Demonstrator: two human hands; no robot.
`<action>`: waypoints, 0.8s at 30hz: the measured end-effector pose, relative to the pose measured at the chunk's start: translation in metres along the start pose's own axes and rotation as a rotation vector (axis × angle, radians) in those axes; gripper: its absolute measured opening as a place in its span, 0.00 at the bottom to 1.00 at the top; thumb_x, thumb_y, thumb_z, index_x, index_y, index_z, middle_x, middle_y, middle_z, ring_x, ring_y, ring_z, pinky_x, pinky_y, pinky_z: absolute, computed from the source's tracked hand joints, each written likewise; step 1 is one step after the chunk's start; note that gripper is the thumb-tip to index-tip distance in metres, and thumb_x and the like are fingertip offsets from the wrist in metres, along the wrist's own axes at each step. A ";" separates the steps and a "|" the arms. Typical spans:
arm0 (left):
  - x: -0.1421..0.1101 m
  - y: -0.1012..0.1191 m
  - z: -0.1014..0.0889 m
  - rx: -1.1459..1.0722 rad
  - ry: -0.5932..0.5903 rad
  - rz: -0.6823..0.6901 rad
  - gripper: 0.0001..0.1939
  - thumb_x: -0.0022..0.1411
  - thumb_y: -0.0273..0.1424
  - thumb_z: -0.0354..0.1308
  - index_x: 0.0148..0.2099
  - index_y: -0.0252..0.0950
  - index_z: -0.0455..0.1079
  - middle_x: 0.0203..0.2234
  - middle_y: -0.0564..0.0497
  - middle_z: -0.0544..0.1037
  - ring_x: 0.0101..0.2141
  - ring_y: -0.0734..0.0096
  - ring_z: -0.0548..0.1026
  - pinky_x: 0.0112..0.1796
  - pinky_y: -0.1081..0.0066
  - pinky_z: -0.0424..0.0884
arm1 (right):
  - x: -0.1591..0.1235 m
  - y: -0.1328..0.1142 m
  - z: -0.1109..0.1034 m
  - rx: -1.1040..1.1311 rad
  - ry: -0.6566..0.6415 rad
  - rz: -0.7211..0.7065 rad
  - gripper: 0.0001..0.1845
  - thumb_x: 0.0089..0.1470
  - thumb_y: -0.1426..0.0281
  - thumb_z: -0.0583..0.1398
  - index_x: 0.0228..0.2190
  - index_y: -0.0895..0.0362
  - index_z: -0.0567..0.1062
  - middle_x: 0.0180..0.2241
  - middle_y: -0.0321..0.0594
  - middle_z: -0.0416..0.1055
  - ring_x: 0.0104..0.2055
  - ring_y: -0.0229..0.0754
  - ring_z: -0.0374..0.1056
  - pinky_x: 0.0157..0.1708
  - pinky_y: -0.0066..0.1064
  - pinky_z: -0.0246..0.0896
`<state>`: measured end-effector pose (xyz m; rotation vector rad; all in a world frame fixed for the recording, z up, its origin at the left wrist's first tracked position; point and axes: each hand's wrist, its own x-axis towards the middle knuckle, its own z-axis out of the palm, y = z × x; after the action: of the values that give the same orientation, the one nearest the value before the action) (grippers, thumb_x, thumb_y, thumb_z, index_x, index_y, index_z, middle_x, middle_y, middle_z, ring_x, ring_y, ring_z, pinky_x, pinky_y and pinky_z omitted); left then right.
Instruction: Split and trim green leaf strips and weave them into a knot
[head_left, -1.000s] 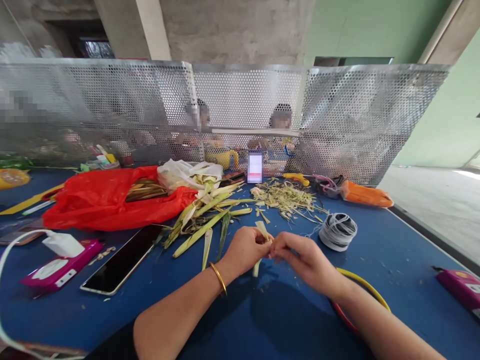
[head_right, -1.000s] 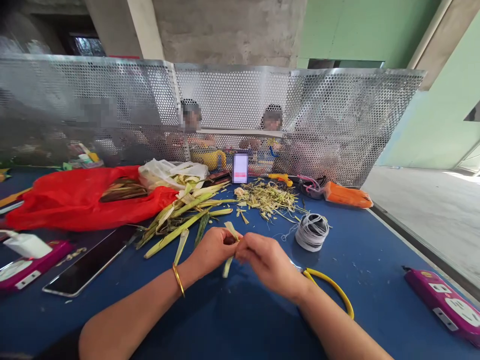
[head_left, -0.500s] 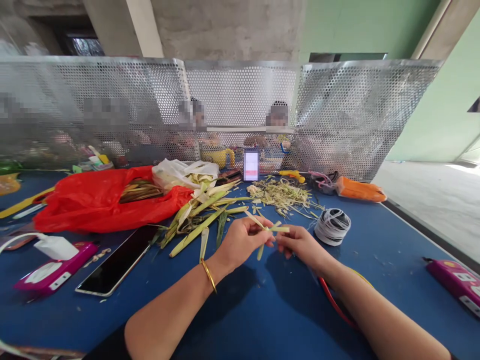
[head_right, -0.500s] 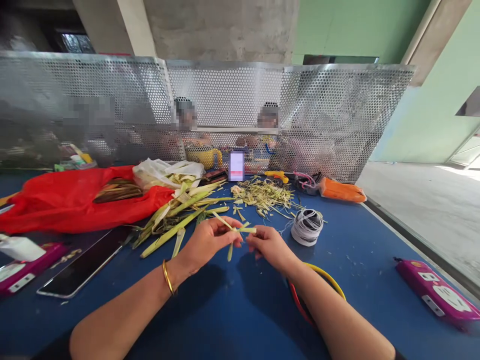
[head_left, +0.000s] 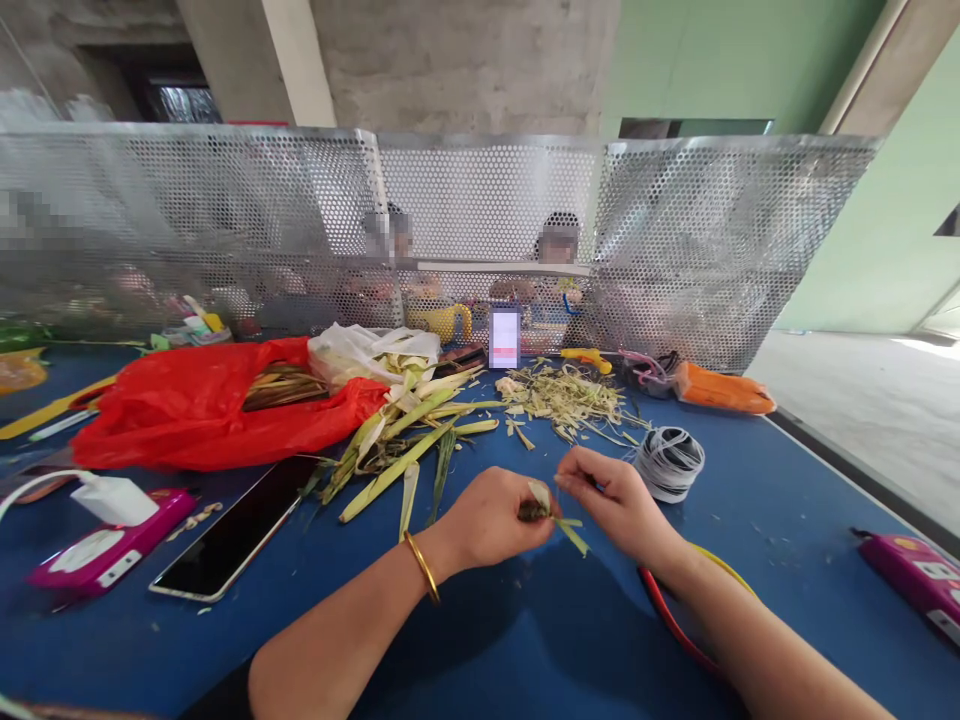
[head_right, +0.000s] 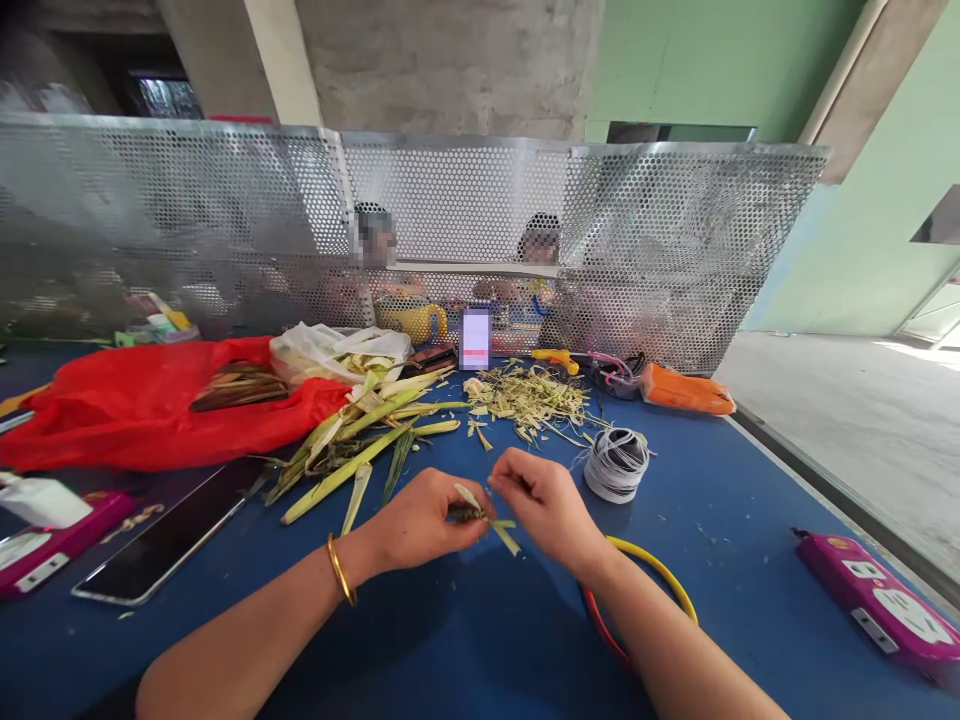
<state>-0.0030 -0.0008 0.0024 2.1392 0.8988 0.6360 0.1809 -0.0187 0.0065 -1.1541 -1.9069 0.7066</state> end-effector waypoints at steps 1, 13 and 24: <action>0.000 0.001 -0.001 -0.105 -0.033 -0.004 0.07 0.53 0.27 0.55 0.32 0.36 0.75 0.24 0.52 0.79 0.26 0.71 0.75 0.28 0.76 0.64 | 0.003 0.004 -0.002 0.061 0.024 0.053 0.15 0.56 0.62 0.56 0.22 0.55 0.64 0.20 0.31 0.57 0.24 0.35 0.52 0.25 0.27 0.48; 0.011 -0.004 -0.003 -0.441 0.386 -0.183 0.05 0.53 0.30 0.59 0.34 0.36 0.71 0.25 0.51 0.79 0.28 0.67 0.79 0.32 0.72 0.73 | -0.003 0.018 0.023 0.142 0.002 0.197 0.15 0.54 0.62 0.58 0.21 0.56 0.65 0.19 0.30 0.56 0.24 0.34 0.51 0.24 0.27 0.47; 0.004 -0.010 0.004 -0.055 0.072 -0.068 0.05 0.52 0.27 0.58 0.30 0.38 0.76 0.22 0.54 0.78 0.23 0.73 0.73 0.26 0.77 0.64 | -0.001 0.004 0.003 -0.092 0.020 0.002 0.11 0.58 0.67 0.56 0.24 0.55 0.69 0.21 0.33 0.62 0.24 0.36 0.56 0.25 0.28 0.51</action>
<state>-0.0021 0.0056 -0.0071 2.0393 0.9779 0.6995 0.1803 -0.0180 0.0014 -1.2162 -1.9389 0.6113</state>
